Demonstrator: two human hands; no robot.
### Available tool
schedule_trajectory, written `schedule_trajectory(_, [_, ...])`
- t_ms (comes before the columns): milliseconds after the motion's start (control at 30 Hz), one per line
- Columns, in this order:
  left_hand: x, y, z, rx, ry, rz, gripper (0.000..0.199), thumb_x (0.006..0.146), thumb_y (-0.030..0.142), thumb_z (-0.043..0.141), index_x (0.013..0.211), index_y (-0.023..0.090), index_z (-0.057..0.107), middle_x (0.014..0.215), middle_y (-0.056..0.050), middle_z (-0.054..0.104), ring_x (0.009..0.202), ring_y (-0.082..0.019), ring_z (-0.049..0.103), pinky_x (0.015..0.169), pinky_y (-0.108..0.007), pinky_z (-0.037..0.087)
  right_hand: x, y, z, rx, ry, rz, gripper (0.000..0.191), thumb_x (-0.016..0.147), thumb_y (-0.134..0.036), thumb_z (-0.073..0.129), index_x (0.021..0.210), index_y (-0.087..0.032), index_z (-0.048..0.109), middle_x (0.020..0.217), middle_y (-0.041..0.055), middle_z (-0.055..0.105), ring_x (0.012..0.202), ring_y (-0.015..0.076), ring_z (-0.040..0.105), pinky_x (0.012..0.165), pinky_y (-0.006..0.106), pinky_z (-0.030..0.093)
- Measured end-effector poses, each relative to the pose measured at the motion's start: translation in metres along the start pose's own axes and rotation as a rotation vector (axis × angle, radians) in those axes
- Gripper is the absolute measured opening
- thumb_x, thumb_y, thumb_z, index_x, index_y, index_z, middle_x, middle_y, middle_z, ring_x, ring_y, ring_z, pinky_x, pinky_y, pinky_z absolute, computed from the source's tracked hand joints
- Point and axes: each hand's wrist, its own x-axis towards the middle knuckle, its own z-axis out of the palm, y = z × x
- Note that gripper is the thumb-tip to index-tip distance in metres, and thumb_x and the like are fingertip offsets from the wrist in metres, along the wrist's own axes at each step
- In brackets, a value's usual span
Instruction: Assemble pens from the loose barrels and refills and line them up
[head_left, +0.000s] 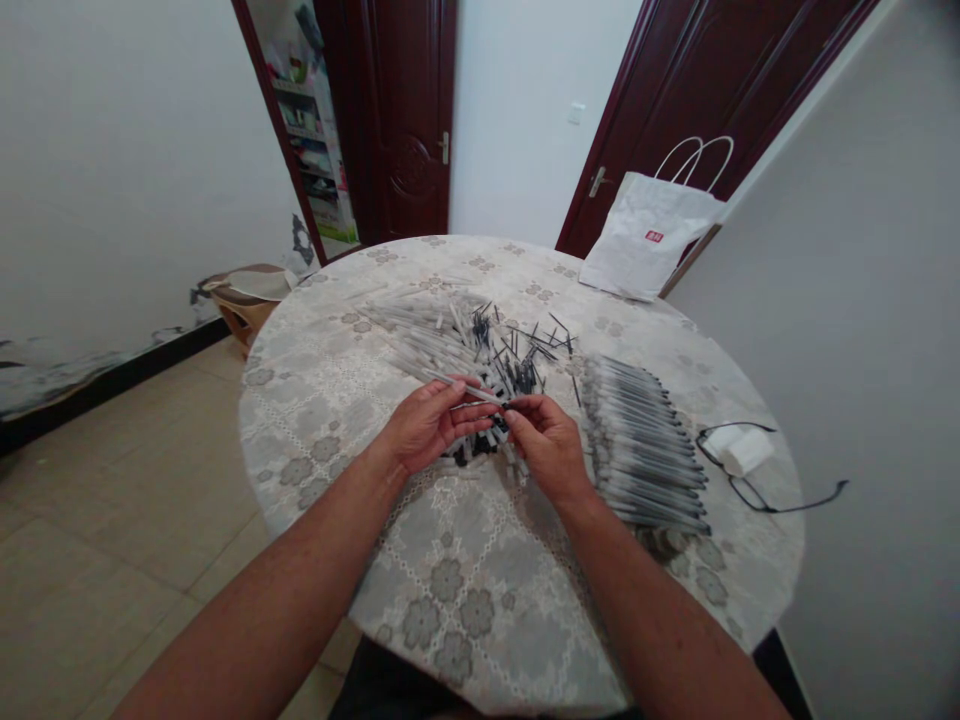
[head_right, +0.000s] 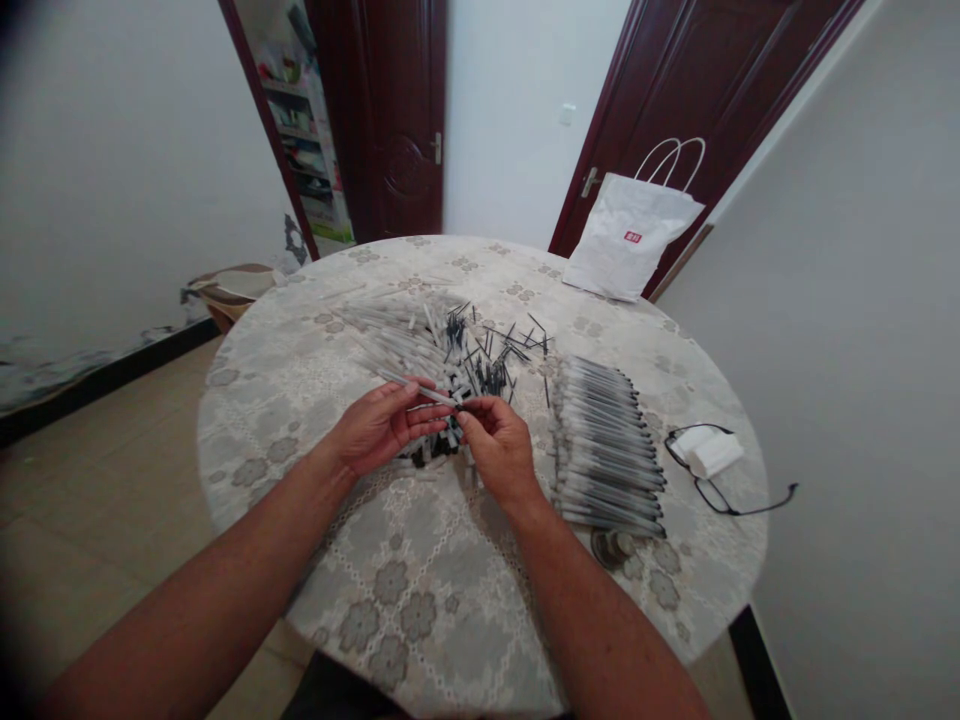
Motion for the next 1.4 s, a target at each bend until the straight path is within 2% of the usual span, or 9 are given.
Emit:
schedule_trajectory(333, [-0.0004,-0.0007,0.0010,0.014,-0.013,-0.003,0.020,0.094,0.023,0.066,0.111,0.012,0.065,0.111,-0.015,0.075,0.100,-0.027,0.075,0.087,-0.040,0.062,0.0008,0.0045,-0.0026,-0.013,-0.020,-0.012,0.026,0.083,-0.039,0.075,0.098,-0.020,0.066,0.075,-0.0014,0.066,0.056,0.0106,0.054,0.050,0.023,0.042])
schedule_trajectory(633, [-0.0002,-0.0003,0.0022,0.100,0.037,-0.026,0.023,0.093,0.023,0.068,0.112,0.009,0.067,0.095,-0.016,0.078,0.092,-0.023,0.077,0.086,-0.035,0.062,-0.0003,0.0085,-0.0051,-0.189,0.017,-0.157,0.021,0.086,-0.036,0.070,0.100,-0.021,0.068,0.085,0.0011,0.069,0.072,0.0148,0.060,0.067,0.027,0.048])
schedule_trajectory(833, [0.0004,-0.0014,-0.0004,0.109,0.027,-0.027,0.023,0.094,0.024,0.067,0.111,0.008,0.069,0.093,-0.016,0.079,0.088,-0.021,0.077,0.086,-0.034,0.062,-0.0024,0.0055,-0.0062,-0.274,0.028,-0.169,0.024,0.090,-0.041,0.066,0.102,-0.021,0.068,0.083,0.0009,0.069,0.071,0.0154,0.060,0.065,0.027,0.047])
schedule_trajectory(1033, [0.0004,-0.0032,0.0008,0.108,0.010,-0.039,0.023,0.092,0.023,0.069,0.110,0.009,0.070,0.093,-0.015,0.079,0.088,-0.021,0.077,0.085,-0.033,0.062,-0.0030,0.0028,-0.0088,-0.396,-0.014,-0.104,0.043,0.100,-0.053,0.048,0.078,-0.020,0.066,0.062,-0.0008,0.061,0.057,0.0142,0.055,0.055,0.026,0.040])
schedule_trajectory(1133, [0.0004,-0.0038,0.0018,0.109,0.017,-0.041,0.023,0.091,0.023,0.070,0.109,0.009,0.071,0.094,-0.015,0.079,0.089,-0.021,0.077,0.085,-0.033,0.062,-0.0042,0.0045,-0.0091,-0.353,0.002,-0.109,0.038,0.101,-0.052,0.045,0.092,-0.021,0.065,0.068,-0.0008,0.063,0.057,0.0141,0.055,0.055,0.026,0.041])
schedule_trajectory(1233, [0.0000,-0.0038,0.0023,0.099,0.019,-0.030,0.023,0.091,0.023,0.070,0.109,0.009,0.071,0.097,-0.016,0.079,0.091,-0.021,0.077,0.086,-0.033,0.061,-0.0058,0.0062,-0.0090,-0.341,0.015,-0.154,0.030,0.095,-0.047,0.057,0.111,-0.022,0.061,0.082,0.0003,0.067,0.063,0.0145,0.057,0.058,0.026,0.044])
schedule_trajectory(1300, [-0.0006,-0.0036,0.0027,0.092,0.026,-0.027,0.022,0.091,0.022,0.070,0.109,0.009,0.070,0.098,-0.015,0.078,0.090,-0.021,0.077,0.086,-0.033,0.061,-0.0066,0.0062,-0.0087,-0.394,0.010,-0.179,0.027,0.092,-0.043,0.061,0.110,-0.023,0.061,0.083,0.0002,0.066,0.067,0.0153,0.058,0.061,0.026,0.044])
schedule_trajectory(1400, [-0.0018,-0.0036,0.0036,0.093,0.031,-0.040,0.023,0.090,0.023,0.071,0.109,0.010,0.070,0.095,-0.015,0.078,0.088,-0.020,0.077,0.085,-0.033,0.061,-0.0075,0.0044,-0.0085,-0.470,-0.009,-0.171,0.022,0.096,-0.044,0.056,0.100,-0.023,0.062,0.077,-0.0006,0.065,0.066,0.0155,0.057,0.061,0.027,0.043])
